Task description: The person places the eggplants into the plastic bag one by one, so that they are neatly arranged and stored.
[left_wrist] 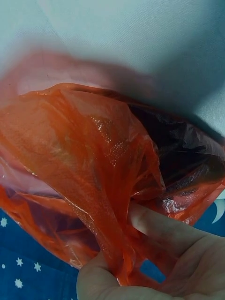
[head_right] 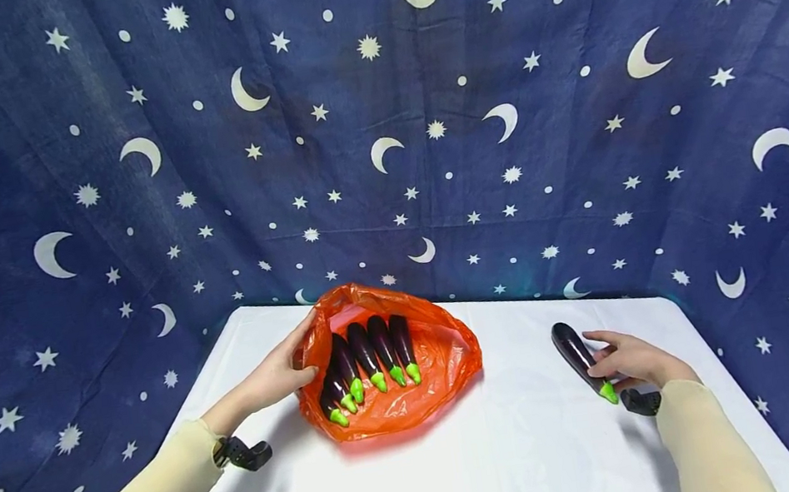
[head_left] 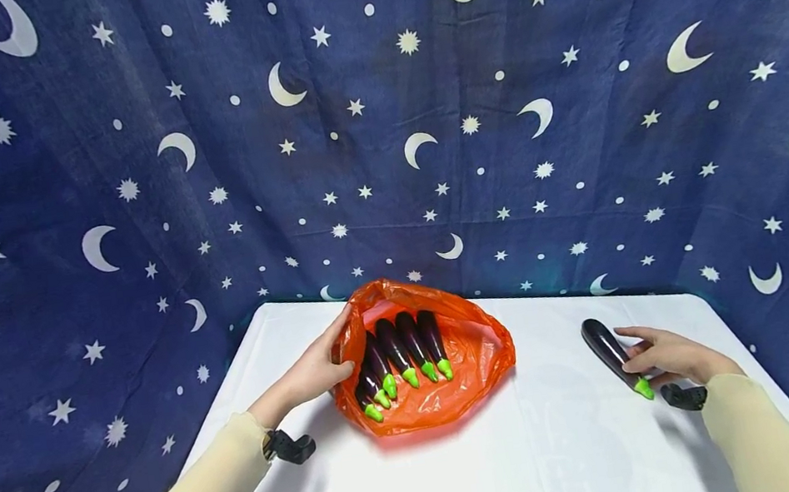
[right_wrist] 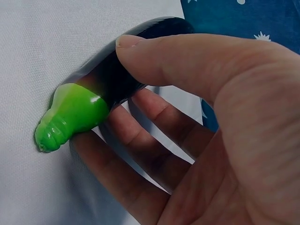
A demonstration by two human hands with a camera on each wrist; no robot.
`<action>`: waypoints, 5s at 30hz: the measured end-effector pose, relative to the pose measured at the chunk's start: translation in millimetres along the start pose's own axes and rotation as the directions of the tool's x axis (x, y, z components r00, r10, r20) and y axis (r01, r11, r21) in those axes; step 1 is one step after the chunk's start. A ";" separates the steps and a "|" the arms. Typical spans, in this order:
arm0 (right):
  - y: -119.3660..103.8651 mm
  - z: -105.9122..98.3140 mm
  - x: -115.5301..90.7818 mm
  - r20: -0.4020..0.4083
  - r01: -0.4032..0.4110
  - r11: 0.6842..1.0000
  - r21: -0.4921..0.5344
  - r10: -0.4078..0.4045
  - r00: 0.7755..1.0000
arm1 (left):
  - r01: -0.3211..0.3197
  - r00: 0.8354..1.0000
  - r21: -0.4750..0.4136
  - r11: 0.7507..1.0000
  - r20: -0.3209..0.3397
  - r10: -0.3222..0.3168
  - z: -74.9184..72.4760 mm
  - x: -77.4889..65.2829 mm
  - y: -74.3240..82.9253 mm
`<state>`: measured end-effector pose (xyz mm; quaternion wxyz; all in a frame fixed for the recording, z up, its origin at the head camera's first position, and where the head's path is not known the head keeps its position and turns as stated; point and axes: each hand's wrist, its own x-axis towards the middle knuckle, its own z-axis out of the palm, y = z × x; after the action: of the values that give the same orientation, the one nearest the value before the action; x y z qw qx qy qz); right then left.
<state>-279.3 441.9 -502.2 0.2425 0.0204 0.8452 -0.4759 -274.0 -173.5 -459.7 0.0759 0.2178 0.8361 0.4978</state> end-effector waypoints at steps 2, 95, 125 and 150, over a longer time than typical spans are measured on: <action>-0.7 0.8 0.0 -0.003 -0.005 1.000 0.002 0.005 1.000 | -0.001 1.000 -0.003 1.000 0.002 0.001 -0.2 0.2 0.1; -177.1 224.1 69.5 -0.185 0.189 0.855 -0.483 -0.311 0.932 | -0.067 0.998 0.025 0.997 -0.008 0.068 -0.7 1.8 -4.9; -165.3 217.3 111.6 -0.254 0.184 0.981 -0.064 -0.195 0.947 | -0.031 1.000 0.014 0.999 0.001 0.031 1.6 3.6 -1.3; -160.6 223.1 108.5 -0.255 0.214 0.932 -0.293 -0.291 0.922 | -0.036 0.999 0.020 0.999 -0.003 0.036 2.0 1.0 0.7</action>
<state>-330.5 151.2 -517.0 0.0508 -0.0510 0.9221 -0.3802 -274.0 -171.2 -459.9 0.0631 0.2329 0.8370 0.4911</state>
